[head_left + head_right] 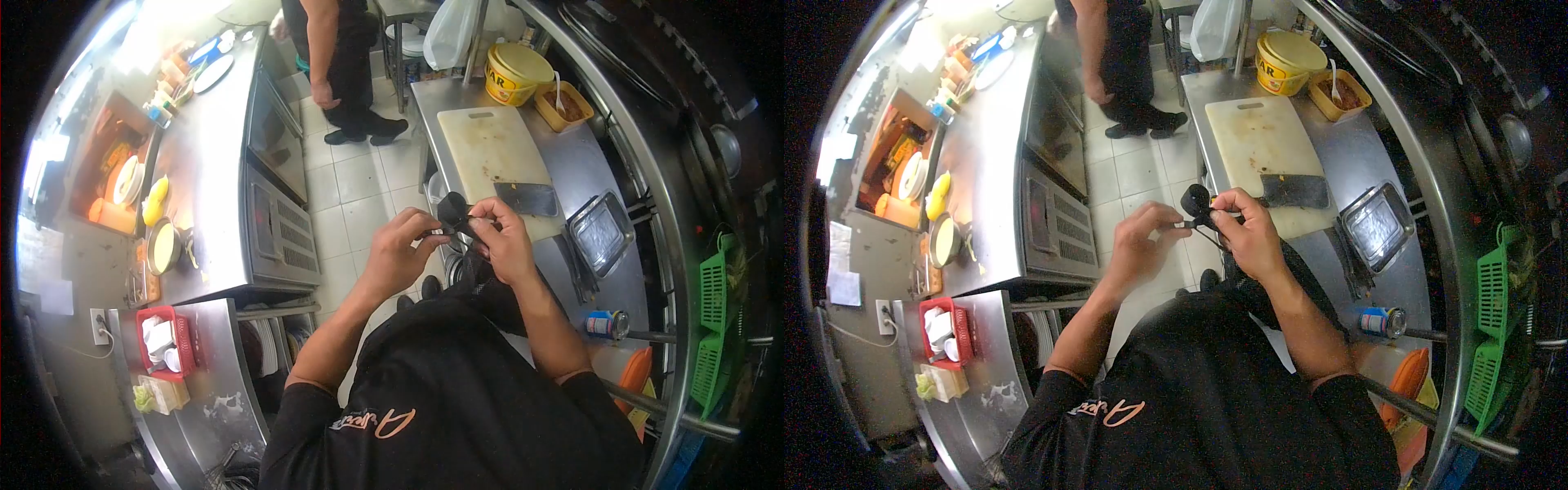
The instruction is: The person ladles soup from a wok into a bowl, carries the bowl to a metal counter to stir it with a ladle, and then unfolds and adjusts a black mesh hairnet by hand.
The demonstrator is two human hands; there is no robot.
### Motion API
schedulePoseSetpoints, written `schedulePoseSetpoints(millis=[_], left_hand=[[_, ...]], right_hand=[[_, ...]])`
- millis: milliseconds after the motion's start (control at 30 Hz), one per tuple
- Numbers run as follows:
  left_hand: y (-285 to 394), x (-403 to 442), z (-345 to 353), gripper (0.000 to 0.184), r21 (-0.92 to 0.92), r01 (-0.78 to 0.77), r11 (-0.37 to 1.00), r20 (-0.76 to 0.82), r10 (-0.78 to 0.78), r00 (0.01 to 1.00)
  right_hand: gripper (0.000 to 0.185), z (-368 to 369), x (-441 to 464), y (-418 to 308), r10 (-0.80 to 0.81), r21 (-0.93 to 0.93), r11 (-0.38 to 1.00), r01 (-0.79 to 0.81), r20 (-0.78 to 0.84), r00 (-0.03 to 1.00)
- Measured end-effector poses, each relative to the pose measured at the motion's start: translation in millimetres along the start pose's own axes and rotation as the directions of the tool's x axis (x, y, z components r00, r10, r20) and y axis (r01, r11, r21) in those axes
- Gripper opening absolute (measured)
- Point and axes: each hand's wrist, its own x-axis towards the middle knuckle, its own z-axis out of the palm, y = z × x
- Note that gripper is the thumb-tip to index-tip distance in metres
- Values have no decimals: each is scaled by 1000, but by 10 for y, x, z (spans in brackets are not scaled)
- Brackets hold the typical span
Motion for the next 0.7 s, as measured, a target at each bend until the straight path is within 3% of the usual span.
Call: schedulePoseSetpoints(millis=[100,167,267,433,467,567,667,700], left_hand=[[-60,51,15,20,112,-95,989,-43,101,994],[-117,106,23,20,203,-173,964,-96,195,976],[-157,126,48,21,114,-166,979,-42,172,984],[-7,195,-18,19,72,-108,992,34,106,994],[-88,212,-5,17,151,-206,967,53,200,978],[-38,250,-18,17,-109,-39,993,73,47,996],[30,261,-98,17,-13,305,952,307,-286,908],[33,256,-91,18,-131,388,912,333,-328,884]], right_hand=[[5,-29,10,-20,-49,-138,989,51,21,999],[7,-14,-36,-184,47,-162,986,-41,33,998],[8,-43,-24,-175,-64,-280,958,65,11,998],[8,-7,-51,-199,15,-176,984,-6,51,999],[8,1,-50,-199,27,-175,984,-17,56,998],[8,-5,-50,-205,-19,-215,976,33,70,997],[8,-7,-47,-212,-153,-362,915,178,97,984],[8,-5,-42,-207,-193,-371,903,218,104,976]])
